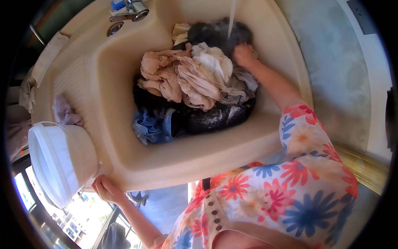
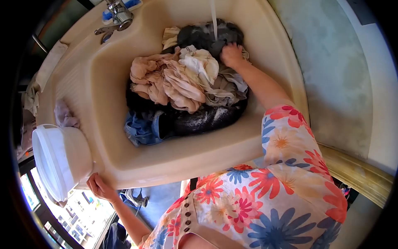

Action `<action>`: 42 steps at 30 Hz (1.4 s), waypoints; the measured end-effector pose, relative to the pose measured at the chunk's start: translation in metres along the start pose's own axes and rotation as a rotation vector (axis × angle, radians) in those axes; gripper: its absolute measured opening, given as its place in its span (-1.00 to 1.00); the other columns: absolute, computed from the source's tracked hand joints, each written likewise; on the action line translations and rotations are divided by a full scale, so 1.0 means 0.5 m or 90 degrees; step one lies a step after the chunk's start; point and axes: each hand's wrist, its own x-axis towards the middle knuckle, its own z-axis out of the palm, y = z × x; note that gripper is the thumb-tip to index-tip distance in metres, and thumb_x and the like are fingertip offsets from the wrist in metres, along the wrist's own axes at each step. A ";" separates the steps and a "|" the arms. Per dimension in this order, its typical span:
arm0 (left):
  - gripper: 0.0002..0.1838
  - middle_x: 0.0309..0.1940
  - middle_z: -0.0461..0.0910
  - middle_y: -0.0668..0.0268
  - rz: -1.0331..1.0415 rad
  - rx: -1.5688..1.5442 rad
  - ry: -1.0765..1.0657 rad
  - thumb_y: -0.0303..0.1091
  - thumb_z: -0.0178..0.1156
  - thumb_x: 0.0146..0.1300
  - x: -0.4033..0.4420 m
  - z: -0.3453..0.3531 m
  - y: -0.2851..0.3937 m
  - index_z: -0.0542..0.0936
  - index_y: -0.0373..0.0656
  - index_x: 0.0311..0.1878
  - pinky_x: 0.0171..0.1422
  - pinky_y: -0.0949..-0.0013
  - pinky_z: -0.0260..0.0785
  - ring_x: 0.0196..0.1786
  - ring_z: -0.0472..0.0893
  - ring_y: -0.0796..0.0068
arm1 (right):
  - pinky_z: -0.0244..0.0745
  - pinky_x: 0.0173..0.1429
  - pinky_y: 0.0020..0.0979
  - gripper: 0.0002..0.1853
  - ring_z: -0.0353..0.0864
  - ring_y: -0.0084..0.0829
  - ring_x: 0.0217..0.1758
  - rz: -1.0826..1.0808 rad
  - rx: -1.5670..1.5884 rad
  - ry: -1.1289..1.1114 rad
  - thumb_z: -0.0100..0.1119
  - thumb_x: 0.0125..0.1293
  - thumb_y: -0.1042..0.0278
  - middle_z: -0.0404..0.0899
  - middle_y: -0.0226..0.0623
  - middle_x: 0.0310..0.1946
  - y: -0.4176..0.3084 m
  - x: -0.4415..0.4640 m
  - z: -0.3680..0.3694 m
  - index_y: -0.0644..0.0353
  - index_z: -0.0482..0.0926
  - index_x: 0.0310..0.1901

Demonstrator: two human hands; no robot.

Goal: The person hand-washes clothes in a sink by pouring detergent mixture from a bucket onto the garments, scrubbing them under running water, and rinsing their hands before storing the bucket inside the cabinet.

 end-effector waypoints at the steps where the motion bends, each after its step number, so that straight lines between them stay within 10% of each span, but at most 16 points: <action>1: -0.79 -0.41 0.49 0.26 -0.013 0.000 -0.003 -0.39 0.03 0.21 0.000 -0.001 0.003 0.58 -0.32 -0.37 -0.20 0.33 0.32 -0.35 0.46 0.39 | 0.32 0.09 0.04 -0.61 0.30 -0.05 0.20 0.004 -0.008 0.041 0.00 0.18 0.13 0.30 0.00 0.15 -0.014 -0.021 0.003 0.18 0.44 -0.02; 4: -0.74 -0.38 0.50 0.24 0.000 0.018 -0.002 -0.31 0.01 0.17 0.000 -0.001 -0.003 0.56 -0.31 -0.40 -0.22 0.31 0.34 -0.32 0.49 0.33 | 0.18 0.20 0.11 -0.35 0.00 0.02 0.36 -0.051 0.145 0.050 0.06 0.12 -0.06 -0.02 -0.03 0.33 -0.049 -0.137 0.086 0.14 0.31 0.20; 9: -0.79 -0.40 0.49 0.25 -0.011 0.024 0.001 -0.40 0.01 0.19 0.002 -0.007 0.011 0.57 -0.33 -0.38 -0.21 0.34 0.33 -0.35 0.48 0.36 | 0.45 0.00 -0.22 -0.44 0.55 -0.14 -0.07 -0.141 0.184 -0.184 0.19 0.00 -0.11 0.53 -0.01 -0.10 0.065 -0.078 -0.018 0.19 0.56 -0.08; 12: -0.82 -0.40 0.48 0.26 -0.005 0.026 0.000 -0.44 0.02 0.19 0.004 -0.007 0.004 0.57 -0.34 -0.36 -0.18 0.37 0.32 -0.35 0.46 0.38 | 0.48 -0.22 -0.28 -0.51 0.61 -0.22 -0.37 0.078 0.406 0.115 0.19 0.03 -0.08 0.62 -0.12 -0.41 0.139 0.035 -0.075 0.24 0.61 -0.22; 15: -0.79 -0.40 0.49 0.25 -0.004 0.033 0.014 -0.38 0.00 0.19 0.003 -0.002 0.011 0.57 -0.30 -0.39 -0.24 0.34 0.35 -0.36 0.49 0.35 | 0.30 0.21 -0.35 -0.16 0.44 -0.19 0.14 0.051 0.748 0.166 0.12 0.02 -0.35 0.45 0.05 0.05 0.045 0.112 -0.078 0.21 0.38 0.17; 17: -0.78 -0.40 0.49 0.25 -0.001 0.031 0.020 -0.35 0.00 0.19 0.003 0.000 0.008 0.57 -0.28 -0.40 -0.27 0.32 0.36 -0.36 0.50 0.34 | -0.02 0.41 -0.18 0.04 0.04 0.00 0.39 0.014 0.424 0.052 0.04 -0.11 -0.55 0.07 0.08 0.31 -0.073 0.166 -0.037 0.13 0.23 0.28; 20: -0.79 -0.38 0.49 0.25 -0.011 0.028 0.006 -0.37 0.00 0.20 -0.002 -0.003 0.007 0.56 -0.29 -0.39 -0.26 0.34 0.35 -0.35 0.50 0.35 | 0.29 0.17 -0.02 -0.34 0.28 -0.04 0.15 -0.279 0.346 0.012 0.13 0.01 -0.30 0.28 -0.22 0.19 -0.205 0.094 -0.026 -0.03 0.49 0.06; 26: -0.83 -0.38 0.47 0.24 -0.013 0.030 -0.015 -0.45 0.00 0.20 0.006 0.001 0.031 0.55 -0.32 -0.38 -0.20 0.35 0.31 -0.32 0.46 0.36 | 0.33 -0.16 -0.20 -0.67 0.37 -0.20 0.01 -0.328 0.239 0.266 0.30 -0.14 0.28 0.45 -0.33 -0.08 -0.156 -0.140 -0.025 0.02 0.50 -0.26; 29: -0.86 -0.37 0.47 0.25 0.005 0.027 -0.007 -0.47 0.01 0.19 0.008 -0.002 0.016 0.55 -0.29 -0.39 -0.26 0.36 0.32 -0.35 0.47 0.35 | 0.44 -0.25 -0.15 -0.69 0.53 -0.11 -0.28 -0.202 0.173 0.239 0.00 0.11 0.06 0.53 -0.14 -0.42 -0.094 -0.018 0.044 0.10 0.54 -0.25; 35: -0.86 -0.40 0.47 0.23 -0.002 0.019 -0.016 -0.49 -0.01 0.16 0.016 -0.009 0.022 0.55 -0.27 -0.38 -0.31 0.36 0.31 -0.39 0.48 0.33 | 0.45 -0.11 -0.15 -0.56 0.55 -0.04 -0.11 0.080 0.295 0.018 -0.11 0.26 -0.05 0.56 0.01 -0.21 -0.133 0.068 -0.083 0.16 0.55 -0.15; 38: -0.86 -0.39 0.47 0.22 0.000 0.036 -0.019 -0.50 -0.01 0.16 0.016 -0.014 0.028 0.55 -0.28 -0.37 -0.30 0.35 0.31 -0.38 0.48 0.31 | 0.41 -0.07 -0.20 -0.45 0.55 0.00 -0.13 -0.080 0.567 0.335 -0.02 0.24 -0.13 0.57 0.10 -0.27 -0.153 0.068 -0.194 0.33 0.55 -0.16; 42: -0.86 -0.37 0.47 0.21 -0.017 0.003 -0.014 -0.51 -0.01 0.17 0.013 -0.013 0.019 0.55 -0.29 -0.35 -0.27 0.36 0.32 -0.36 0.49 0.29 | 0.44 -0.23 -0.33 -0.52 0.57 -0.32 -0.42 -0.157 0.627 0.305 0.15 0.17 -0.08 0.58 -0.17 -0.49 -0.290 0.012 -0.321 0.27 0.56 -0.20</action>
